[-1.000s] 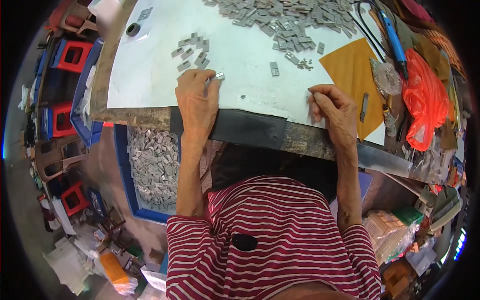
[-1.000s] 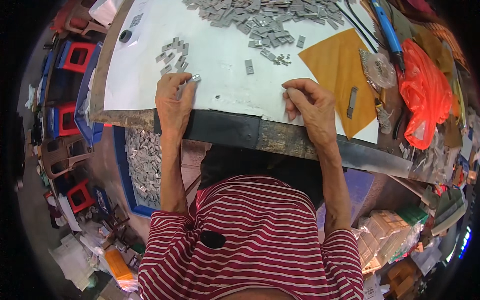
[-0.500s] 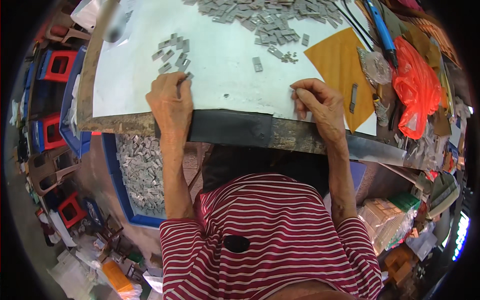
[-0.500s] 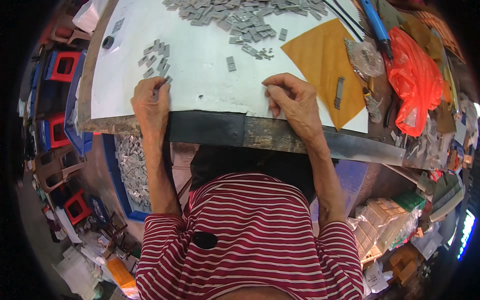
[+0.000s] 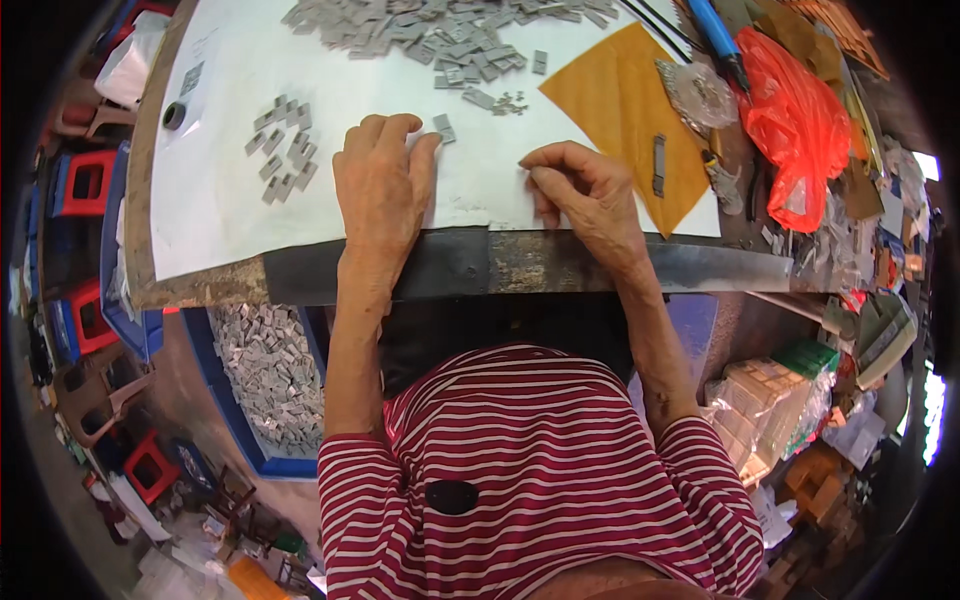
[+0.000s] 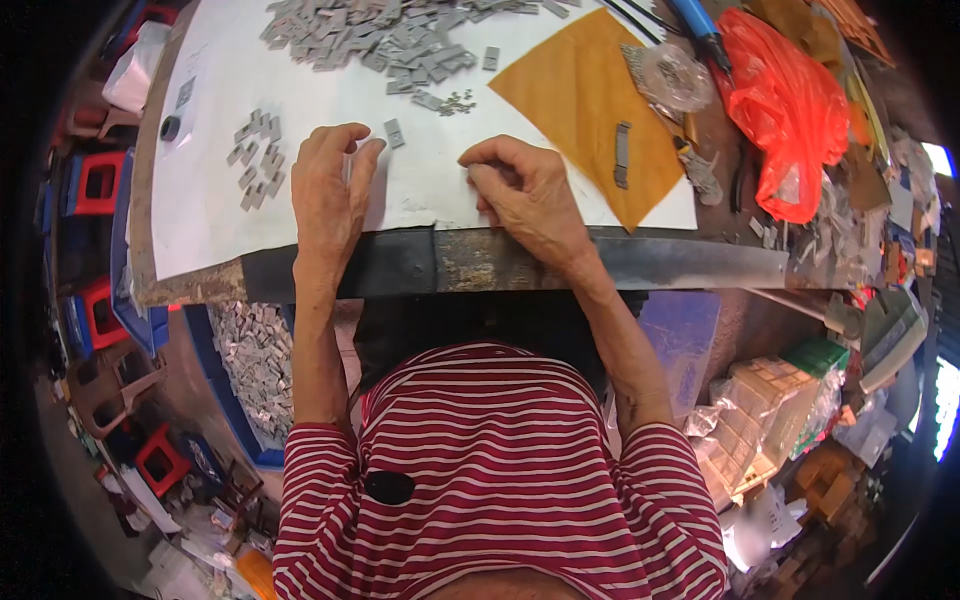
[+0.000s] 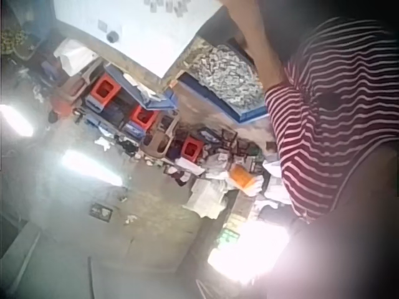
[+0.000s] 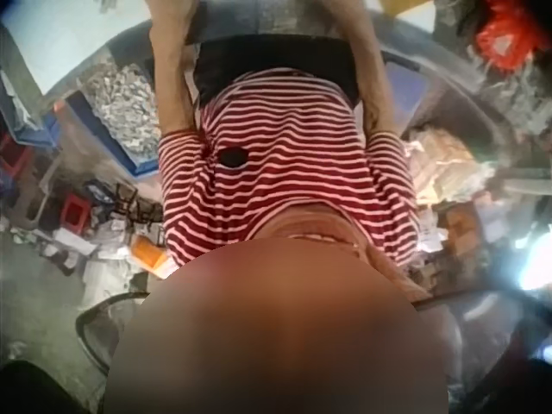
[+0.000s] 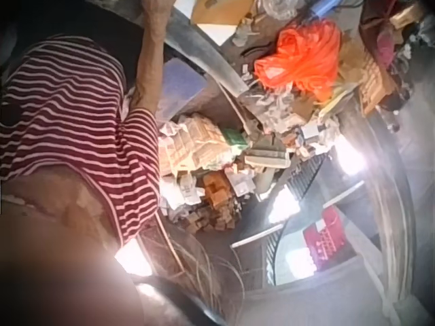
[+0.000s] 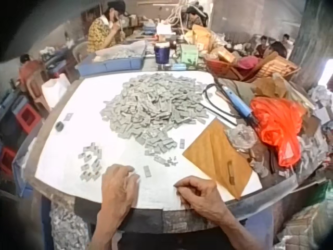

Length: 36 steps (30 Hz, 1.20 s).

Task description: Assembling small metal hardware components by hand at a workbench.

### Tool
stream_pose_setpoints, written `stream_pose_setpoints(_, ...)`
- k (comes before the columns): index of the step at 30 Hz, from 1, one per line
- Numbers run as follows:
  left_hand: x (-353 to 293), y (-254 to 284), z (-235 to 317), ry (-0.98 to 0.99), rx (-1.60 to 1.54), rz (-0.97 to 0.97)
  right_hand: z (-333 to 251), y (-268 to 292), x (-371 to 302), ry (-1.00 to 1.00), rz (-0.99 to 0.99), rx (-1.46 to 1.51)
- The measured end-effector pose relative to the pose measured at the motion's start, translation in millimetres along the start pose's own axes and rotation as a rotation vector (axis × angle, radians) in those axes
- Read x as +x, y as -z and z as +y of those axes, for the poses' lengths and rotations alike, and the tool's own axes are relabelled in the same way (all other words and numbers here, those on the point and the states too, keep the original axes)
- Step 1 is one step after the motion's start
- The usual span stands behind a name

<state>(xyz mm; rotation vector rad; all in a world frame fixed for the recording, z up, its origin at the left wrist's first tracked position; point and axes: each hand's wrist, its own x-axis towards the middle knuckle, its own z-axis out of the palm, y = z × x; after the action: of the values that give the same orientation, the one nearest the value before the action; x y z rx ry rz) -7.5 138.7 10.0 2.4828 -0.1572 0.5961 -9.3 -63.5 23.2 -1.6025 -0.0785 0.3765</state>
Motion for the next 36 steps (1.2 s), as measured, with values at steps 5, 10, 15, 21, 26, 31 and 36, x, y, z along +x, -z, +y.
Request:
stream_pose_setpoints(5, 6.7, -21.1, 6.3, 0.007, 0.16, -0.045, 6.0, 6.5, -10.9, 0.158, 0.029, -0.215)
stream_pose_setpoints(10, 5.5, -18.8, 6.9, 0.065, -0.093, -0.081, -8.3, 37.0, -25.8, 0.278, 0.138, -0.302)
stream_pose_setpoints(15, 7.1, -20.3, 14.6, 0.102, -0.187, -0.132, -0.2, 96.6, -16.6, 0.296, 0.439, -0.558)
stream_pose_setpoints(21, 5.4, -23.2, 11.4, 0.081, -0.228, -0.121, 16.7, 133.2, 0.0, 0.494, 0.431, -0.863)
stream_pose_setpoints(26, 3.4, -23.2, 5.8, 0.106, -0.243, -0.137, 22.3, 139.3, 8.4, 0.547, 0.335, -0.956)
stream_pose_setpoints(31, 3.3, -23.5, 7.0, 0.094, -0.219, -0.143, 17.4, 140.7, 11.0, 0.548, 0.29, -1.0)
stream_pose_setpoints(36, 2.8, -23.1, 7.2, 0.088, -0.216, -0.145, 16.7, 140.8, 13.4, 0.547, 0.259, -1.022)
